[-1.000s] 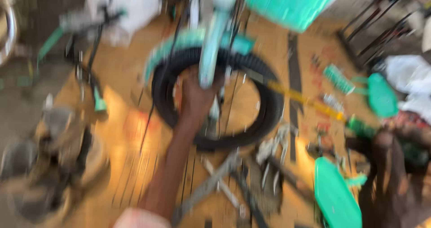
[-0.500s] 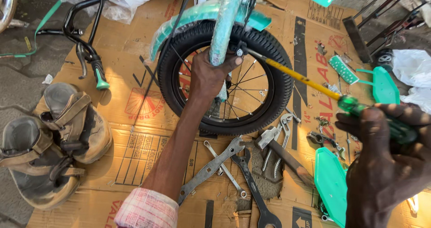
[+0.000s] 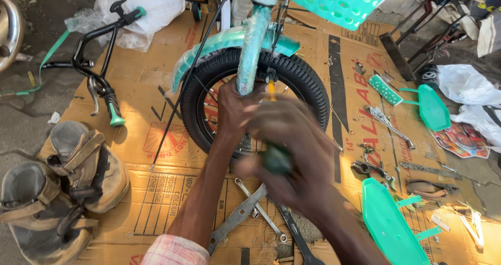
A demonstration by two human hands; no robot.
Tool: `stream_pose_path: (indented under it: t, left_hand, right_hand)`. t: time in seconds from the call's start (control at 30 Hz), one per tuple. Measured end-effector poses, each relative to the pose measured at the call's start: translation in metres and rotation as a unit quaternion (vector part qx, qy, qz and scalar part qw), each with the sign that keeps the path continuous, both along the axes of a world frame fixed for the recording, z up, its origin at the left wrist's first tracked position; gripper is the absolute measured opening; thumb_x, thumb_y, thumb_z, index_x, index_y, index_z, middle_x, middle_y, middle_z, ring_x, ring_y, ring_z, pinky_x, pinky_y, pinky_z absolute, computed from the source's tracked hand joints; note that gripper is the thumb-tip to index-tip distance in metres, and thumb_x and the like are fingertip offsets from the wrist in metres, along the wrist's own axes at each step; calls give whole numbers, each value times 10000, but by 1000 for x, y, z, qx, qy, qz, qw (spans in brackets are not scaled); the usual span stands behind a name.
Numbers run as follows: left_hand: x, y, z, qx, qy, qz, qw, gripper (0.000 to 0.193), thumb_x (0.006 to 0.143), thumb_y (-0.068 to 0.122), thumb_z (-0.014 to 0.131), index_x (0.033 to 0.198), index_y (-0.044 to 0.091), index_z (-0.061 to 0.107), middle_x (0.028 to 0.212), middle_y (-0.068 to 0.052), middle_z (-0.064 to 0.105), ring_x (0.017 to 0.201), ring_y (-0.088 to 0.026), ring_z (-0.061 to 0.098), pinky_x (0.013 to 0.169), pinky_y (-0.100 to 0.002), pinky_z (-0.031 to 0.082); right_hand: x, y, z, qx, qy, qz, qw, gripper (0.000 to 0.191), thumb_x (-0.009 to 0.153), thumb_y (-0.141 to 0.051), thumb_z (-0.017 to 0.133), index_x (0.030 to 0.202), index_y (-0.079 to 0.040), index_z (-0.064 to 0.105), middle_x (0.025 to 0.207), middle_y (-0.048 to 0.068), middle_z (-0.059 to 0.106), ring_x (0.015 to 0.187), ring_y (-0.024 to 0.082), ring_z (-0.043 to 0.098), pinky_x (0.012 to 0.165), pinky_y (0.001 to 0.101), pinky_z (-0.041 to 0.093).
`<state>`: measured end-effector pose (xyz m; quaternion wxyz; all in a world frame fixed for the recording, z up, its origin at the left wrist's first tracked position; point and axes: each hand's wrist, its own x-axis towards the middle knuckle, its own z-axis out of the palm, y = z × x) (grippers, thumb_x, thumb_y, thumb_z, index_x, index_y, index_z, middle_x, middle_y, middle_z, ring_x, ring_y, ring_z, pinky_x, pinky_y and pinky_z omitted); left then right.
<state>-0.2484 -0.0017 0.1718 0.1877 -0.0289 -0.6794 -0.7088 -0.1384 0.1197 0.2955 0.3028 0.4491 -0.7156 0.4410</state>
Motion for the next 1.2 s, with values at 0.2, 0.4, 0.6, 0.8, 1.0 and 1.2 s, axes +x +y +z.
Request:
stream_pose_path:
  t: [0.2, 0.4, 0.6, 0.8, 1.0, 1.2]
  left_hand:
    - [24, -1, -9, 139, 105, -87, 981, 367, 1129, 386, 450, 1167, 40, 568, 874, 0, 472, 800, -143, 486, 746, -347, 438]
    - [-8, -64, 7, -413, 237, 286, 832, 548, 1159, 429, 523, 1410, -53, 453, 1283, -269, 597, 1198, -377, 587, 1047, -438, 489]
    - [-89, -122, 50, -399, -69, -83, 910, 781, 781, 650, 685, 1277, 47, 694, 987, -208, 753, 880, -347, 757, 741, -496, 579]
    - [-108, -106, 47, -392, 3, -33, 919, 676, 786, 619, 778, 1162, 57, 759, 994, -203, 770, 864, -288, 746, 761, -437, 559]
    - [-69, -95, 64, -364, -114, 1, 924, 647, 777, 617, 774, 1057, 33, 754, 864, -178, 767, 783, -257, 768, 688, -439, 568]
    - [-60, -90, 71, -348, -88, -29, 933, 603, 805, 612, 757, 1062, 67, 764, 857, -130, 795, 758, -232, 774, 682, -409, 588]
  right_hand:
    - [-38, -34, -19, -109, 3, 23, 994, 389, 976, -292, 790, 834, -93, 487, 786, 12, 471, 640, 118, 466, 581, 307, 366]
    - [-51, -37, -49, -115, 14, -29, 993, 473, 992, -260, 818, 746, -75, 459, 665, 18, 387, 563, 126, 395, 539, 311, 311]
    - [-57, -56, -31, -100, 17, -15, 995, 467, 1001, -215, 815, 722, -74, 468, 635, 25, 371, 532, 133, 399, 526, 325, 314]
    - [-71, -80, -33, -88, 39, -62, 993, 457, 1008, -146, 773, 687, -93, 452, 609, 29, 396, 476, 139, 400, 470, 341, 295]
    - [-69, -100, -48, -41, 83, -108, 990, 397, 1033, -128, 737, 705, -89, 518, 591, 23, 475, 488, 146, 427, 442, 353, 303]
    - [-70, -113, -50, -8, 107, -117, 987, 451, 1072, -216, 705, 678, -129, 503, 545, -16, 459, 444, 104, 419, 443, 355, 283]
